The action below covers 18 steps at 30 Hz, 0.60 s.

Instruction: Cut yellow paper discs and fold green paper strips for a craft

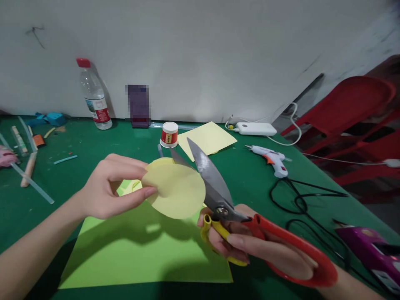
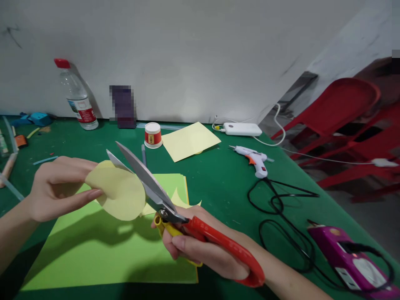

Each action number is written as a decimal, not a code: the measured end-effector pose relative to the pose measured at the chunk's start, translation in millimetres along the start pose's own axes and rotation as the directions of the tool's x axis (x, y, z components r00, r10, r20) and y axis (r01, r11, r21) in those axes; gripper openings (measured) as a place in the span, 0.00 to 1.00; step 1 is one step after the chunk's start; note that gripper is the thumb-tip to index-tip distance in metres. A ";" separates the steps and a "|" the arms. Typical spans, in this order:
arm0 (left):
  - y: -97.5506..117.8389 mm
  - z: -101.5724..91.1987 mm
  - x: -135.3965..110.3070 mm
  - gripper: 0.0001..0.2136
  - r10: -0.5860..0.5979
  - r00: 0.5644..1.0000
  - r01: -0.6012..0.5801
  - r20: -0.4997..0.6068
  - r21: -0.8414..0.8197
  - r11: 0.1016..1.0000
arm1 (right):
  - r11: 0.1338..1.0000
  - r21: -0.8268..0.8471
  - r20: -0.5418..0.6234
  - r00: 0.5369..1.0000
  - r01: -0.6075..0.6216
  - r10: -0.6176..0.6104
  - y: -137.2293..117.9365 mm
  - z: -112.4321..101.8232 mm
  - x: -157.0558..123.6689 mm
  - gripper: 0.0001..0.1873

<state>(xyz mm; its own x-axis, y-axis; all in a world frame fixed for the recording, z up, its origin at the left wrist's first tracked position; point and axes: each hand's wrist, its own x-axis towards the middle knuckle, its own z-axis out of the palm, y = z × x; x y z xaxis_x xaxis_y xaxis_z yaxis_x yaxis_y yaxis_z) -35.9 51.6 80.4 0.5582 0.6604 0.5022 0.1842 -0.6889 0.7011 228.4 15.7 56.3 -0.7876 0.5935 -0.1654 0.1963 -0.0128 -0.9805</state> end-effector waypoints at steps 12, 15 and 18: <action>-11.3 3.8 2.2 0.15 0.066 0.998 -0.066 -0.021 -0.004 0.998 | 0.797 -0.462 -0.633 0.774 -0.390 0.013 6.1 -7.1 7.4 0.08; -8.1 7.2 3.0 0.12 -0.049 0.999 0.049 -0.016 -0.006 0.999 | 0.425 -0.586 -0.717 0.686 -0.690 0.126 16.6 -22.6 14.5 0.09; -5.0 9.1 3.8 0.11 -0.136 0.991 0.136 0.008 -0.032 0.990 | 0.262 -0.618 -0.716 0.668 -0.741 0.203 35.6 -36.4 21.6 0.07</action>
<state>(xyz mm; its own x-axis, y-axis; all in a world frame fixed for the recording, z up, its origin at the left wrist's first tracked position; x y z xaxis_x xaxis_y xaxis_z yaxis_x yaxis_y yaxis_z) -27.4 54.8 74.3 0.5348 0.7453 0.3982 0.2324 -0.5828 0.7786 239.7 57.4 21.7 -0.0683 0.9700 -0.2335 0.9962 0.0537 -0.0683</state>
